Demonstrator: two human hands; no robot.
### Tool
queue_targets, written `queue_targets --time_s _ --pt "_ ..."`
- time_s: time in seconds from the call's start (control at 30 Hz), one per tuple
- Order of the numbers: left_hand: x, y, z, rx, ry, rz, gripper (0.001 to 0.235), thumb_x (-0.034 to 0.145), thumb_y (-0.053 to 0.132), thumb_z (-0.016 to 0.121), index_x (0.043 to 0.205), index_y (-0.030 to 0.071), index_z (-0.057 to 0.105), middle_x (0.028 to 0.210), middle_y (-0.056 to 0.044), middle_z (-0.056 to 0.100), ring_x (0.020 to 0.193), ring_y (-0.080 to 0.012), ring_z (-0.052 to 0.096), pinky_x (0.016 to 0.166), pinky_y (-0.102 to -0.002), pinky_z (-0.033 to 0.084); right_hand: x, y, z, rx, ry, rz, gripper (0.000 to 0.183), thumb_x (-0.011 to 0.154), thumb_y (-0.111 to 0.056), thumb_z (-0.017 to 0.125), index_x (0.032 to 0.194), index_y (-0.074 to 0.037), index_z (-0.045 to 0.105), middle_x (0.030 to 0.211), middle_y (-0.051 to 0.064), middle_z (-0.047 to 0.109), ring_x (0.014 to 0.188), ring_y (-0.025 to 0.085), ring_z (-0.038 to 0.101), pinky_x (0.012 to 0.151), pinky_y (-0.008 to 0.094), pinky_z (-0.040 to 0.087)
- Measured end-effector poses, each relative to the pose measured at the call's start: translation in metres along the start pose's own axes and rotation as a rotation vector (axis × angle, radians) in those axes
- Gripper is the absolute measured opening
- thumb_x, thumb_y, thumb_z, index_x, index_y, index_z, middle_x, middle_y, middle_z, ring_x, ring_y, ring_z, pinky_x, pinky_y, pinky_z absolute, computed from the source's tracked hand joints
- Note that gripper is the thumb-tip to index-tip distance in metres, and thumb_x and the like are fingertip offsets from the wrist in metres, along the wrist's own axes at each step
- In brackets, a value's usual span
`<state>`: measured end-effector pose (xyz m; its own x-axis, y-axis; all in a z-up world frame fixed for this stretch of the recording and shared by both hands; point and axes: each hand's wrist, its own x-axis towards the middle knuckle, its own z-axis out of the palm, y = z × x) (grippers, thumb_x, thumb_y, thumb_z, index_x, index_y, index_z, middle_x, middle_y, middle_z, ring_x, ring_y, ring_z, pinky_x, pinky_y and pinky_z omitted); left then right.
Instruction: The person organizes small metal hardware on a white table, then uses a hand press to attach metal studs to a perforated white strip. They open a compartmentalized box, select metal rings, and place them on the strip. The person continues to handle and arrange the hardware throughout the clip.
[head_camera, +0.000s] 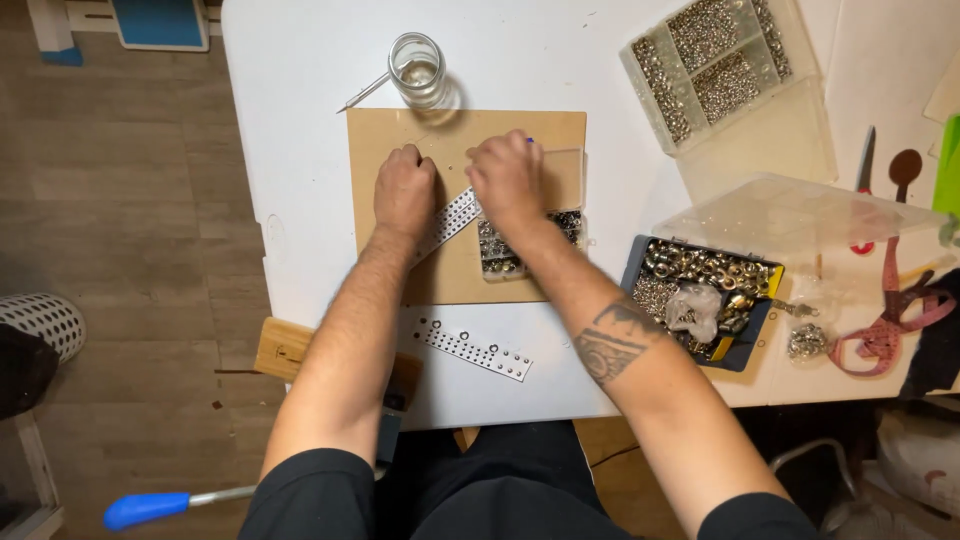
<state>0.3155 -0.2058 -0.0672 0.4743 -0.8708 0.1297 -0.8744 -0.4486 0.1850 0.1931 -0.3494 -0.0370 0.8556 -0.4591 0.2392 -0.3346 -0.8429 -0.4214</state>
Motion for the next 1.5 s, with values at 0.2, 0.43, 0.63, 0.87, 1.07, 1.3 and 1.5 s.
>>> queue_targets --time_s 0.2,0.43,0.63,0.87,1.07,1.3,1.5 --pt "0.001 -0.015 0.013 0.045 0.095 0.099 0.016 0.067 0.003 0.074 0.068 0.005 0.059 0.077 -0.010 0.053 0.071 -0.0322 0.051 0.055 -0.045 0.039 0.008 -0.025 0.045 -0.266 -0.239 -0.055 0.012 0.081 -0.013 0.066 0.079 -0.012 0.077 0.081 0.005 0.068 0.096 0.031 0.053 0.080 0.047 0.040" --pt "-0.010 -0.012 -0.031 -0.173 0.210 -0.132 0.009 0.081 0.013 0.080 0.082 0.008 0.073 0.088 -0.005 0.056 0.084 -0.0271 0.063 0.071 -0.038 0.054 0.013 -0.006 0.038 -0.134 0.048 -0.168 0.007 0.075 -0.017 0.070 0.068 -0.015 0.067 0.067 0.005 0.056 0.082 0.025 0.056 0.073 0.043 0.043" --pt "-0.025 -0.030 -0.040 -0.239 0.312 -0.271 0.010 0.084 0.012 0.080 0.087 0.013 0.070 0.087 0.002 0.054 0.080 -0.0203 0.064 0.072 -0.033 0.055 0.060 0.155 -0.031 -0.014 0.690 0.479 0.008 0.075 -0.014 0.072 0.074 -0.022 0.070 0.066 -0.001 0.066 0.068 0.024 0.067 0.067 0.035 0.050" --pt "-0.020 -0.001 -0.076 -0.431 0.365 -0.227 0.010 0.086 0.003 0.078 0.090 0.008 0.071 0.087 -0.005 0.057 0.075 -0.0253 0.064 0.069 -0.036 0.056 0.034 0.194 -0.068 0.092 0.791 0.645 0.014 0.078 -0.014 0.077 0.092 -0.015 0.079 0.076 0.007 0.078 0.078 0.025 0.078 0.070 0.037 0.055" --pt "-0.025 0.075 -0.066 -0.519 0.281 -0.171 0.012 0.085 0.006 0.075 0.096 0.009 0.071 0.089 -0.007 0.058 0.078 -0.0298 0.064 0.068 -0.042 0.054 -0.026 -0.041 -0.061 1.492 0.246 1.096 0.028 0.104 -0.030 0.055 0.112 -0.008 0.071 0.100 0.007 0.073 0.099 0.013 0.063 0.091 0.026 0.043" --pt "-0.044 0.095 -0.080 -0.537 0.277 -0.202 0.028 0.086 0.000 0.067 0.113 0.005 0.072 0.096 -0.008 0.056 0.088 -0.0296 0.063 0.080 -0.041 0.054 -0.020 0.052 -0.052 2.109 0.416 1.300 0.026 0.101 -0.019 0.055 0.097 0.002 0.070 0.103 0.022 0.075 0.103 0.037 0.073 0.090 0.048 0.063" --pt "-0.063 0.024 -0.064 -0.391 0.088 -0.461 0.034 0.088 0.013 0.070 0.120 0.005 0.077 0.099 -0.009 0.061 0.093 -0.0310 0.062 0.081 -0.046 0.052 0.079 0.115 -0.162 1.580 0.958 1.241 0.057 0.099 -0.027 0.044 0.144 0.009 0.050 0.134 0.029 0.064 0.118 0.043 0.067 0.104 0.048 0.056"
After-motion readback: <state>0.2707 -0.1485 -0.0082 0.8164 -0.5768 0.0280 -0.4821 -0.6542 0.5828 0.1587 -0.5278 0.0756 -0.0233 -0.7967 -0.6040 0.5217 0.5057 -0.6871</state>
